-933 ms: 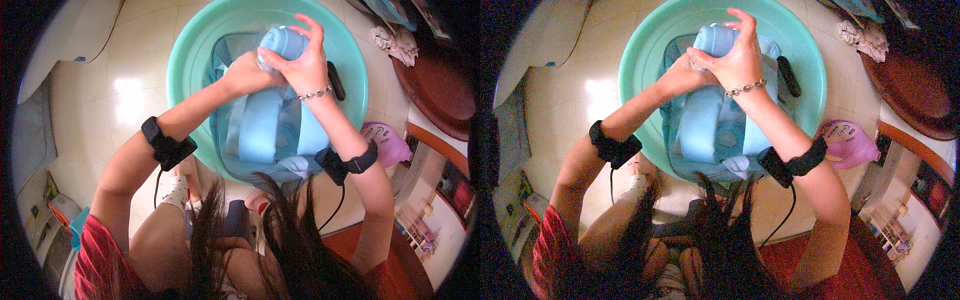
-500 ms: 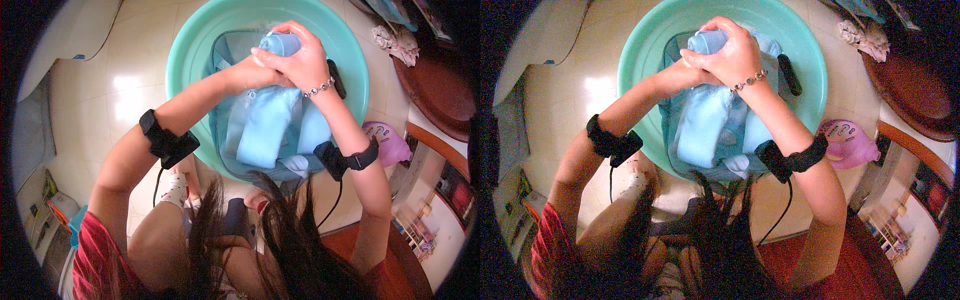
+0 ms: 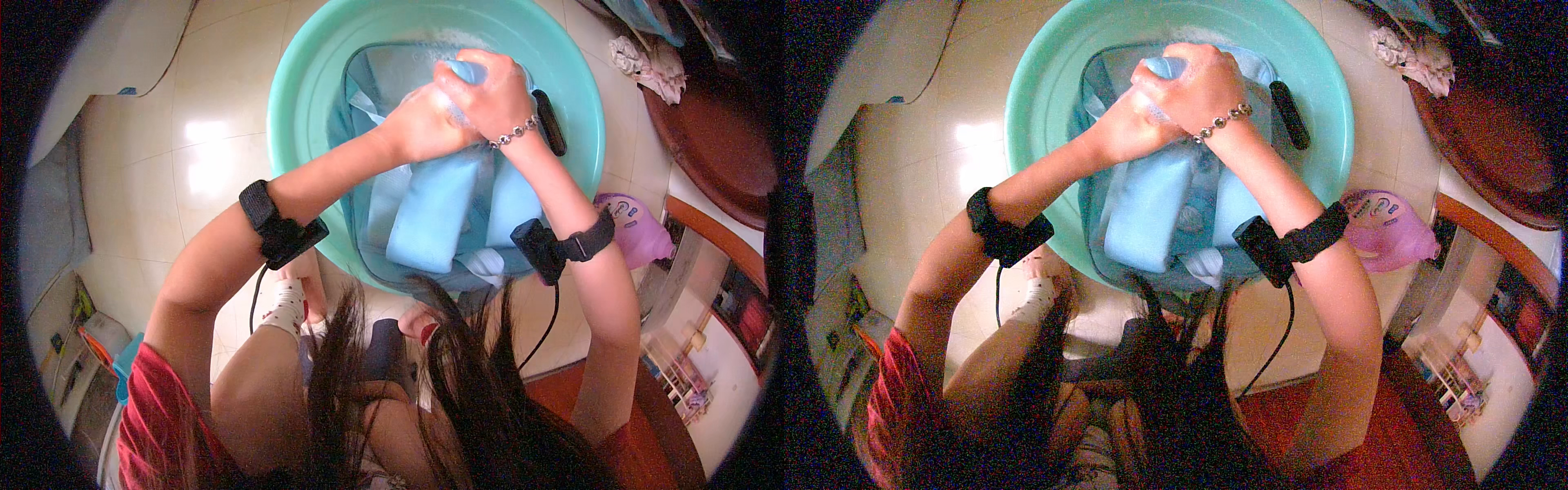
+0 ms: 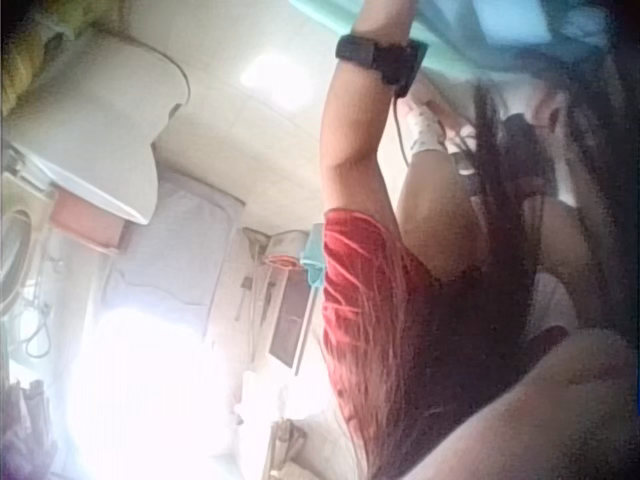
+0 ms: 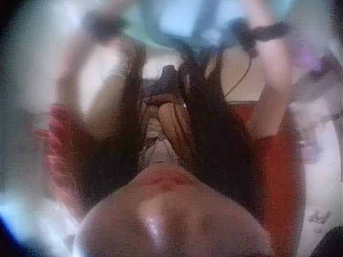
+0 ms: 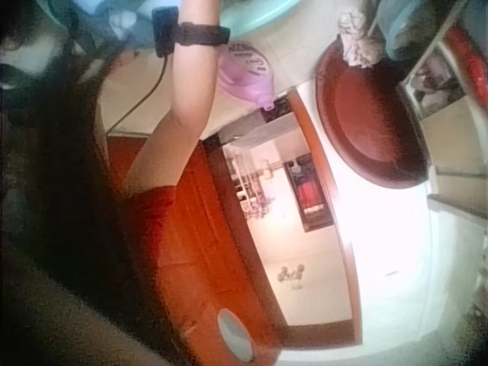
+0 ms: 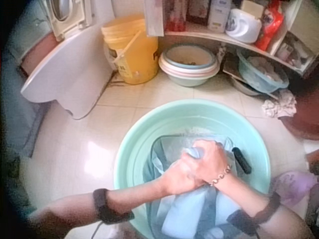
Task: The person hand-washes a light blue baby carrier in a green basin filled with soapy water. They scrub the fabric with their hands, squeeze the material to work the soap in, and repeatedly submerge and lift the carrier to rinse it.
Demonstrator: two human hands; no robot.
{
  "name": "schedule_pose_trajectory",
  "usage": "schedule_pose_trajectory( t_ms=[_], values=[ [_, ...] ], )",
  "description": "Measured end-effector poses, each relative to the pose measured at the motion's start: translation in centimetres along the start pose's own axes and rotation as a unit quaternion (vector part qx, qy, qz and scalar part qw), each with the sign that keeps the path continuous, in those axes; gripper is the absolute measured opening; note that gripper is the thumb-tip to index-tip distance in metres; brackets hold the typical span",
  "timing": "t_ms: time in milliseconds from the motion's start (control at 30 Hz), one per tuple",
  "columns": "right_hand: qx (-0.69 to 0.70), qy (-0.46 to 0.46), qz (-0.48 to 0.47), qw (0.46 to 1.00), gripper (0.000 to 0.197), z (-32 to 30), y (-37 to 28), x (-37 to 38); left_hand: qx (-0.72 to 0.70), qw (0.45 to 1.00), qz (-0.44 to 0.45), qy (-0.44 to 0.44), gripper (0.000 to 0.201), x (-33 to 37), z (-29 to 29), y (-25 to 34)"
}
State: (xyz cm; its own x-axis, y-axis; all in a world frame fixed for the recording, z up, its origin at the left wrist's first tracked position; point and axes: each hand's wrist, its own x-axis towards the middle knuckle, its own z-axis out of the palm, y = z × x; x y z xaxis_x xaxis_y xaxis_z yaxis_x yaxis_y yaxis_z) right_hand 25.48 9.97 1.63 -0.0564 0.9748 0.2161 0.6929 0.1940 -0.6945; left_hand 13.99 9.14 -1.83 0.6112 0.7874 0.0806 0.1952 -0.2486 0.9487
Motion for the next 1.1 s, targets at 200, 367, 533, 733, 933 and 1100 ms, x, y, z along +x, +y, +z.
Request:
schedule_pose_trajectory(
  t_ms=[200,367,533,733,933,1100],
  values=[
    [0.080,-0.092,0.083,0.989,0.053,-0.5,1.9,-0.1,0.077,0.976,-0.172,-0.111,0.049,1.0,-1.7,1.5],
    [-0.132,-0.067,0.005,0.989,0.055,-2.7,3.7,-1.0,0.230,0.920,-0.279,-0.149,0.086,2.1,-4.7,1.9],
    [-0.310,-0.159,0.168,0.922,0.070,-4.1,3.7,-1.9,0.357,0.892,-0.264,-0.089,0.084,1.9,-4.8,0.3],
    [-0.247,-0.228,0.249,0.908,0.086,-5.3,5.3,-3.0,0.435,0.863,-0.251,-0.044,0.092,1.0,-4.7,-3.3],
    [0.238,-0.268,0.247,0.901,0.068,-8.1,4.3,-3.9,0.465,0.874,0.116,0.083,0.071,0.7,-3.8,-3.6],
    [0.400,-0.167,0.101,0.895,0.064,-9.0,1.9,-5.1,0.135,0.979,0.148,-0.040,0.044,3.0,-1.7,-0.4]
  ],
)
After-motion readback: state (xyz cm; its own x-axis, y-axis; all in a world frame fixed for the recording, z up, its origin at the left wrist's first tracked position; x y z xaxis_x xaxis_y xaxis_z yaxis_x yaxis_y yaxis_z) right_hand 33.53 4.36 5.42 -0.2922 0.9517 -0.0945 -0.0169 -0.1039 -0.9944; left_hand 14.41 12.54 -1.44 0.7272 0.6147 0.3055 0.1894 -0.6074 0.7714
